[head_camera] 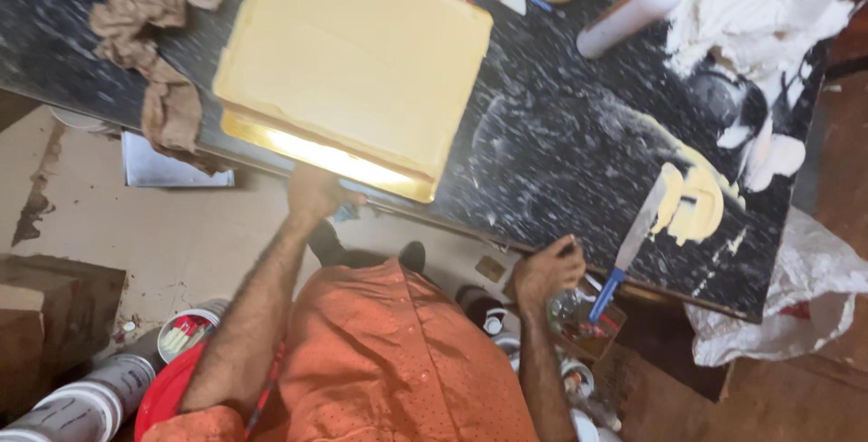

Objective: The person uses a metal spatula to spread a yellow compound onto a rectangular board. They repeatedly scoop the compound from a pile on the table and smooth it across the board's surface, occasionally scraping the spatula clean.

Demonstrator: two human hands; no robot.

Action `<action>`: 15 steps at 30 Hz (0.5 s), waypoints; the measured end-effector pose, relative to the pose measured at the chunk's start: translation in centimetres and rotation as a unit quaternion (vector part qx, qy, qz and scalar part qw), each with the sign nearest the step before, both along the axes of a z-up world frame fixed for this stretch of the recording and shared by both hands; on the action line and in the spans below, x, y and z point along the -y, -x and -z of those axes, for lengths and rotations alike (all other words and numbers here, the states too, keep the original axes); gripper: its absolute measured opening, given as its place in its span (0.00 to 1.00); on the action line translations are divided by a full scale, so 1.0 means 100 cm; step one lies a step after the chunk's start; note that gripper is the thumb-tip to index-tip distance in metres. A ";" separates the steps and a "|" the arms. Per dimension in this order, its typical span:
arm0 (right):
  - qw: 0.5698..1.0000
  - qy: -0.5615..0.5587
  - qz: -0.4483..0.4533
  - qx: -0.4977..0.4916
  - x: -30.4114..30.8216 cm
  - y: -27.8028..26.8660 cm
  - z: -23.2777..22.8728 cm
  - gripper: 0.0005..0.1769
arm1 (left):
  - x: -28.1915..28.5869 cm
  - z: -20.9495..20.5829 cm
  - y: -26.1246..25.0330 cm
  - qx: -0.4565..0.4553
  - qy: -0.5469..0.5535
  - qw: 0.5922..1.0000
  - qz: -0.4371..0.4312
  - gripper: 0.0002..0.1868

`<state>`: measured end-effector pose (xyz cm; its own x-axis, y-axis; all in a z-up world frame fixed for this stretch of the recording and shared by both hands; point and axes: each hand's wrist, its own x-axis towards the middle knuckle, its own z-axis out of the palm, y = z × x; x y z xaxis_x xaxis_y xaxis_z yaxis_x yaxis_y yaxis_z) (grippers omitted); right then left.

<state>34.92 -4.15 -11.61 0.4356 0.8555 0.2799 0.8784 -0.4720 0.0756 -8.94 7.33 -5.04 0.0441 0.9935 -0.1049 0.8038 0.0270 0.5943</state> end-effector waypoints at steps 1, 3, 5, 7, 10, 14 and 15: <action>0.996 -0.018 -0.001 -0.086 0.002 0.008 -0.002 0.50 | 0.001 0.002 0.002 0.031 -0.031 0.999 0.001 0.41; 0.990 -0.036 0.054 -0.122 0.012 0.022 -0.013 0.48 | -0.003 0.008 0.004 0.091 -0.093 0.992 0.005 0.37; 0.984 -0.020 0.087 -0.151 0.015 0.038 -0.023 0.51 | -0.010 0.018 0.004 0.094 -0.080 0.989 -0.081 0.31; 0.980 0.030 0.099 -0.172 0.021 0.048 -0.036 0.60 | -0.018 0.030 -0.002 0.088 -0.038 0.986 -0.140 0.31; 0.970 0.078 0.144 -0.181 0.021 0.062 -0.045 0.54 | -0.033 0.043 0.000 0.080 0.002 0.987 -0.142 0.31; 0.978 0.007 0.110 -0.176 0.026 0.093 -0.044 0.27 | -0.051 0.049 0.016 0.068 0.014 0.992 -0.105 0.31; 0.976 -0.012 0.104 -0.193 0.024 0.101 -0.044 0.20 | -0.053 0.049 0.021 0.064 0.016 0.993 -0.102 0.31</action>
<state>24.78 -6.60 -7.23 0.6755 0.7331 0.0794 0.7246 -0.6400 -0.2558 -11.08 12.60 -9.97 -0.1417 0.9794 -0.1438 0.6974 0.2019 0.6876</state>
